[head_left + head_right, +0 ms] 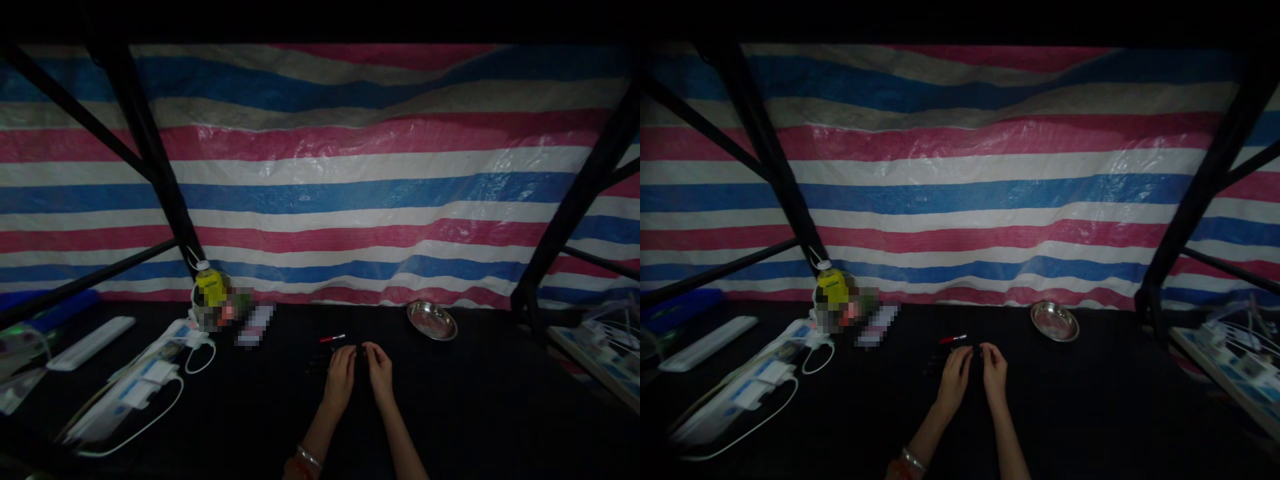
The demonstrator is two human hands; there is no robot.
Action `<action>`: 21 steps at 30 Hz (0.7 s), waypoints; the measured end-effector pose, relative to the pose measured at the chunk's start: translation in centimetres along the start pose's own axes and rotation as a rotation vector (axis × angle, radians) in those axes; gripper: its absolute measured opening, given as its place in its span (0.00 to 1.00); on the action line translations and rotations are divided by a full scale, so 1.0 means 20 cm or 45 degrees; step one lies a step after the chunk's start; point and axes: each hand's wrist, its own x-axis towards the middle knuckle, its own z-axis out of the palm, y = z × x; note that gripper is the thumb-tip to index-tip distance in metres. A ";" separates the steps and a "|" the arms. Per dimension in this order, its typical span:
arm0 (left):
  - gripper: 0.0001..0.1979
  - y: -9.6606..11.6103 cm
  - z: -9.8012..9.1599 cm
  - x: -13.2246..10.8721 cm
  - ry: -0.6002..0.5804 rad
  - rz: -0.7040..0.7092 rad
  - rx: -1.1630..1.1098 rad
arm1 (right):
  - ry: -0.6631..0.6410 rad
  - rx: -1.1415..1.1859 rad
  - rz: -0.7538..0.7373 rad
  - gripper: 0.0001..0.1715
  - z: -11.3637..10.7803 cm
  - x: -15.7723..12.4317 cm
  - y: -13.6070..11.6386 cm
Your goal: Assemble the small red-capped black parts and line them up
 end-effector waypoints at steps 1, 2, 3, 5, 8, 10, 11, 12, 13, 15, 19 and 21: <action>0.15 0.00 0.00 0.00 0.006 -0.005 -0.009 | -0.012 0.009 0.018 0.23 0.00 0.00 0.00; 0.15 0.00 0.00 0.00 0.008 -0.013 -0.017 | -0.019 0.015 0.036 0.23 0.00 0.00 0.00; 0.15 0.00 0.00 0.00 0.004 -0.019 -0.023 | -0.021 0.021 0.050 0.23 0.00 0.00 -0.01; 0.15 0.00 0.00 0.00 -0.008 -0.030 -0.026 | -0.019 0.029 0.068 0.23 0.00 0.00 -0.01; 0.15 0.01 0.00 0.00 -0.008 -0.019 -0.009 | -0.031 0.041 0.063 0.23 0.00 0.00 -0.02; 0.14 0.01 0.00 0.00 0.004 0.022 0.019 | -0.056 0.047 0.056 0.22 0.00 -0.01 -0.02; 0.14 0.01 0.00 0.00 0.008 0.046 0.035 | -0.078 0.047 0.050 0.22 0.01 -0.01 -0.02; 0.14 0.01 0.00 0.00 0.011 0.066 0.050 | -0.100 0.047 0.043 0.21 0.01 -0.01 -0.03; 0.14 0.01 0.00 0.00 0.012 0.077 0.062 | -0.121 0.048 0.032 0.20 0.01 -0.01 -0.03; 0.14 0.01 0.00 0.00 0.008 0.079 0.073 | -0.147 0.055 0.012 0.19 0.01 -0.02 -0.04; 0.14 0.01 -0.01 0.00 -0.018 0.062 0.059 | -0.101 0.076 0.026 0.21 0.02 -0.02 -0.04; 0.14 0.01 -0.01 0.00 -0.028 0.050 0.050 | -0.078 0.096 0.036 0.21 0.02 -0.02 -0.04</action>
